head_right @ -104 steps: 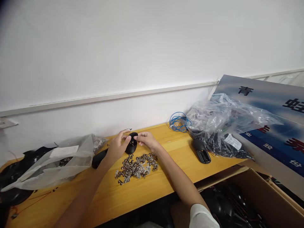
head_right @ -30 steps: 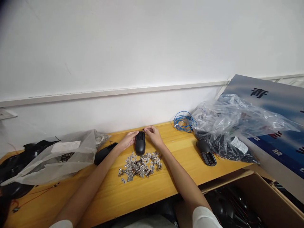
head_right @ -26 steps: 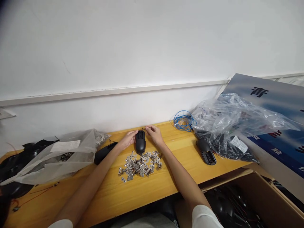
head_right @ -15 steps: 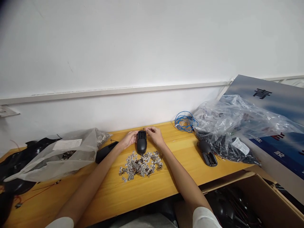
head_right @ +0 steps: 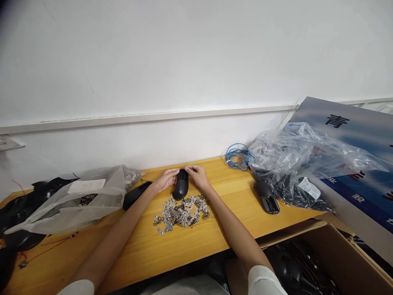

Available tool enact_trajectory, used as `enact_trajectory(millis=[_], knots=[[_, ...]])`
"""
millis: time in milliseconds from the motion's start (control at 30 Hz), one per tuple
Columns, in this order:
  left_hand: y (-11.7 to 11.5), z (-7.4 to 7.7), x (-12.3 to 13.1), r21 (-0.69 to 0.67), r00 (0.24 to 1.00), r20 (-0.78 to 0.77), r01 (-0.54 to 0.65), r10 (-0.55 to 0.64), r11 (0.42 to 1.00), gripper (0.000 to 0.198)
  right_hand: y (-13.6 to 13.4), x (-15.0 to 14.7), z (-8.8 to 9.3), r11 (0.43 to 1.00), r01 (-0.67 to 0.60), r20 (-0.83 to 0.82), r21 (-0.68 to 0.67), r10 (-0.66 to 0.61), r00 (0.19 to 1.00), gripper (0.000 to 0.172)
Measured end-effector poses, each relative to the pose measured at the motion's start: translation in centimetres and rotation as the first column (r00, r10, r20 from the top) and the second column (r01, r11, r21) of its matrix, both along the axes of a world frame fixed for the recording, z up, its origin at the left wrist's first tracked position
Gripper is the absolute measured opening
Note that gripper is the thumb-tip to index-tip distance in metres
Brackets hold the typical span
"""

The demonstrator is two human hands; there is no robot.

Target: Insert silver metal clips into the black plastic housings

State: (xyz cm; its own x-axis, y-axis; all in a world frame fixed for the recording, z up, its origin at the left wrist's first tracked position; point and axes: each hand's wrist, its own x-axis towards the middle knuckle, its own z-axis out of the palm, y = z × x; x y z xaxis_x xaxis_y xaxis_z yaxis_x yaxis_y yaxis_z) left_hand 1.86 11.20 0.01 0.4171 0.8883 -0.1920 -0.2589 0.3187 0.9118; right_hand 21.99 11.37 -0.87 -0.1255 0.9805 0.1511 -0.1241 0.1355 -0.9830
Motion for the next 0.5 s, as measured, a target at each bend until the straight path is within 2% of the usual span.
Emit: enact_trajectory(millis=[167, 333, 500], knots=[[-0.1, -0.1, 0.0, -0.009, 1.0, 0.002, -0.008, 0.008, 1.0, 0.038, -0.2, -0.4, -0.2, 1.0, -0.021, 0.0, 0.022, 0.021, 1.0, 0.039], [0.0, -0.2, 0.0, -0.017, 1.0, 0.003, -0.03, 0.03, 0.999, 0.036, -0.3, -1.1, -0.8, 0.998, 0.023, 0.005, 0.056, -0.024, 1.0, 0.04], [0.0, -0.2, 0.0, -0.016, 0.999, 0.006, -0.044, 0.044, 0.999, 0.043, -0.6, -1.5, -0.8, 0.993, 0.035, 0.038, 0.114, -0.04, 0.998, 0.041]])
